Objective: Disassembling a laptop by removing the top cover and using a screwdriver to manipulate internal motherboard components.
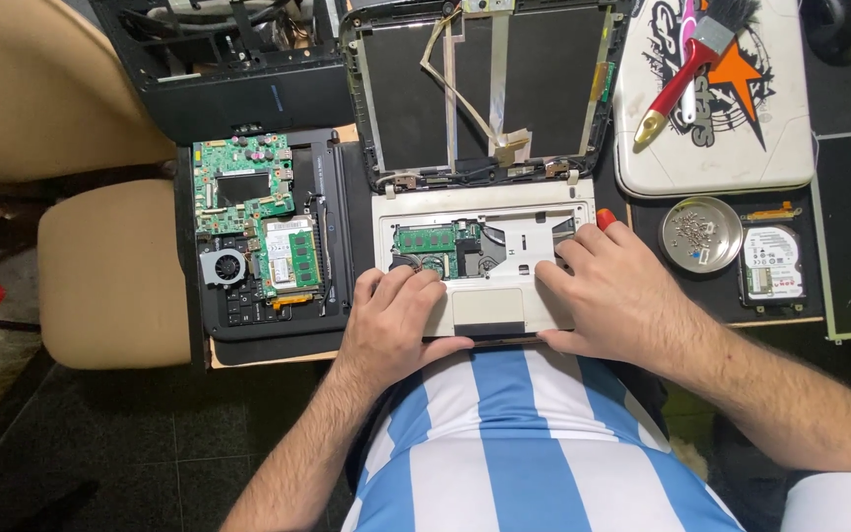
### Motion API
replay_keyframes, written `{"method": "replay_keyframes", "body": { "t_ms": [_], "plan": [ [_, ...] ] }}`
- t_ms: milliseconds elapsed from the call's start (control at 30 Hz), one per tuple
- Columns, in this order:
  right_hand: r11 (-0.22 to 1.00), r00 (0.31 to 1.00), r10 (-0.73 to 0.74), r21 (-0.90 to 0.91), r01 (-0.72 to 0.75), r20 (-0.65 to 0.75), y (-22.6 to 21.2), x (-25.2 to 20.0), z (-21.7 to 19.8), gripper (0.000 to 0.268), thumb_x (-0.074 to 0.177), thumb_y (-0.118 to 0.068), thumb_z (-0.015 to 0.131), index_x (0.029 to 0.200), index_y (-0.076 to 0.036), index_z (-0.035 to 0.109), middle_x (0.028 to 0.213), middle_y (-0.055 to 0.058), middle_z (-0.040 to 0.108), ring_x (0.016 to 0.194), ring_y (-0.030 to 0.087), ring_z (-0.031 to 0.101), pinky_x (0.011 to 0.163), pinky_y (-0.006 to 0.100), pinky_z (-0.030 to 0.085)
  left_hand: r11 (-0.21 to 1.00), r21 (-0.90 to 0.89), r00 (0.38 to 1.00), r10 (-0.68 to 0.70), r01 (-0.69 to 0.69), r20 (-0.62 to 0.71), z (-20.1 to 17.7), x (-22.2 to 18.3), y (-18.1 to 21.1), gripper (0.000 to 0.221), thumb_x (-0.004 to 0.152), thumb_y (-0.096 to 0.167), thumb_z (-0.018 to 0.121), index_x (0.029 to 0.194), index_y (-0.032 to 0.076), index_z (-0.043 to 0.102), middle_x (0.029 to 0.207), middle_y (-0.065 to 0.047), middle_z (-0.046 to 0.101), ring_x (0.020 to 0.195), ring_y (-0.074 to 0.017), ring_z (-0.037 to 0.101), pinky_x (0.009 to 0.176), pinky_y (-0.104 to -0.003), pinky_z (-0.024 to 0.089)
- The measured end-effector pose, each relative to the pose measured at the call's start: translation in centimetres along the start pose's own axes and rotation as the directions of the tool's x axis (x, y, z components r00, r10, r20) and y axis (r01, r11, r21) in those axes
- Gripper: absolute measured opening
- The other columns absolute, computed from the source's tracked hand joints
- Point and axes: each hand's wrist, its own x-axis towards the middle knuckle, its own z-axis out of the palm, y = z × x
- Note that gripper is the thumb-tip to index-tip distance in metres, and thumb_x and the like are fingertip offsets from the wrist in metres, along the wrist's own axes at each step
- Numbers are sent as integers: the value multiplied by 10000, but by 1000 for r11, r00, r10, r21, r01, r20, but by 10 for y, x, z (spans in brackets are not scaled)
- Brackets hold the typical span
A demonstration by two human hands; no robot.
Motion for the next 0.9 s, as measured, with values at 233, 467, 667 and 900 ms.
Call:
{"method": "replay_keyframes", "body": {
  "t_ms": [233,467,667,900],
  "plan": [
    [822,969,237,547,-160,-72,44,-41,15,707,967,-591,931,1477,-117,811,1447,124,870,1408,332,774,1212,569,626,995,-97,997,-14,8,-70,-3,2,-4,641,1063,603,952,1364,96,701,1370,-56,834,1255,-328,732,1088,-568,492],
    [687,755,616,316,-655,226,28,-46,3,466,1166,-487,764,1538,-207,747,1117,69,957,1025,351,940,954,567,772,996,-83,1000,14,-16,-19,-6,4,-4,864,925,822,981,1336,118,695,1373,-86,813,1310,-345,737,1085,-575,485],
    [674,746,620,320,-665,243,28,-29,20,495,1140,-467,808,1496,-135,715,1161,140,931,1040,424,921,926,596,757,996,-87,1000,19,-20,-11,-3,6,-4,768,1001,741,937,1323,95,674,1383,-120,805,1316,-367,743,1097,-571,505],
    [668,757,603,360,-652,251,41,-26,44,618,1078,-382,764,1642,-135,712,1136,192,944,1078,456,907,990,610,717,994,-112,1000,11,-11,0,0,4,-6,888,952,848,911,1344,85,680,1366,-113,805,1296,-346,727,1076,-593,495]
  ]
}}
